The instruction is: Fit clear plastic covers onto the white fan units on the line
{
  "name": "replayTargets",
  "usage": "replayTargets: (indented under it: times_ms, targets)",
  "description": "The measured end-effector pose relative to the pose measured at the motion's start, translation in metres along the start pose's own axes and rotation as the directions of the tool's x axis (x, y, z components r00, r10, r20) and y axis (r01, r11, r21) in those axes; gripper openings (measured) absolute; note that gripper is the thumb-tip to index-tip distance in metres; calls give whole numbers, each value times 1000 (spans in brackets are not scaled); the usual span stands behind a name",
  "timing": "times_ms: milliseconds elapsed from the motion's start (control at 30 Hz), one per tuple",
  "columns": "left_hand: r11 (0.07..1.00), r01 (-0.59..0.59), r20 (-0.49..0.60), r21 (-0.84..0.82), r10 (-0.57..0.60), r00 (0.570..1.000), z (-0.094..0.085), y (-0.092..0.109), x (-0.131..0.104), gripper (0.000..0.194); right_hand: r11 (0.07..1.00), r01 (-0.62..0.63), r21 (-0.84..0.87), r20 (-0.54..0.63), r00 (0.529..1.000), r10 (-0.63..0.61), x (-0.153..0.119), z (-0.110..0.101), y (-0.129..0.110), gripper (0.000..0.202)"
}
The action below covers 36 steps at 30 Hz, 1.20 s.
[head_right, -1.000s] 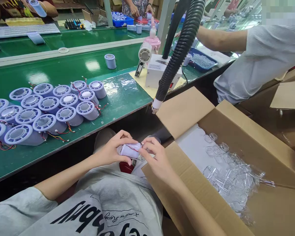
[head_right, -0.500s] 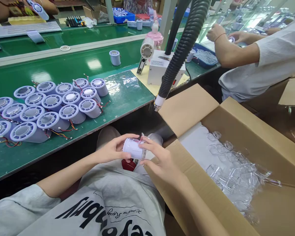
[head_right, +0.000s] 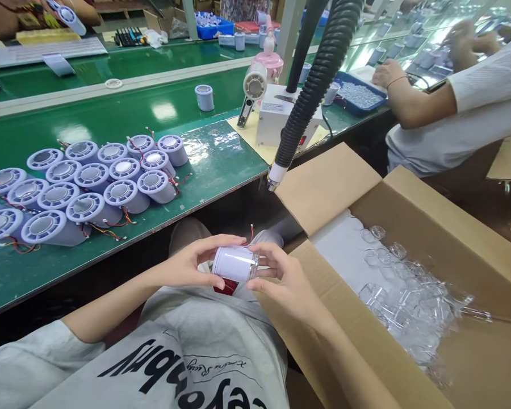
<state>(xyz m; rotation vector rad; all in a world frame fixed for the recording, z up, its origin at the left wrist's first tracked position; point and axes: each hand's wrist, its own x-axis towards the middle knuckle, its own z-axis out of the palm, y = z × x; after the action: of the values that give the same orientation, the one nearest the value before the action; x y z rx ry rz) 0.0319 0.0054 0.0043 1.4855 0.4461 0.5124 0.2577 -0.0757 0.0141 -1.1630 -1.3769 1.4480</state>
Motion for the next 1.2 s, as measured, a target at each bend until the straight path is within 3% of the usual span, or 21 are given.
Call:
replayTargets:
  times_ms: [633,1000,1100,1200]
  targets:
    - [999,-38,6,14,38,999,0,-1,-1,72,916,-253,311,-7,963,269,6,9,7,44]
    - [994,-109,27,32,108,994,-1,-7,0,73,786,-453,421,101,884,456,13,17,1,64]
    - [993,-104,23,59,103,994,-1,-6,-1,71,723,-535,436,158,837,524,14,16,2,59]
    - [996,-31,-9,82,32,999,1,-1,-2,65,670,-608,425,218,788,576,15,16,6,67]
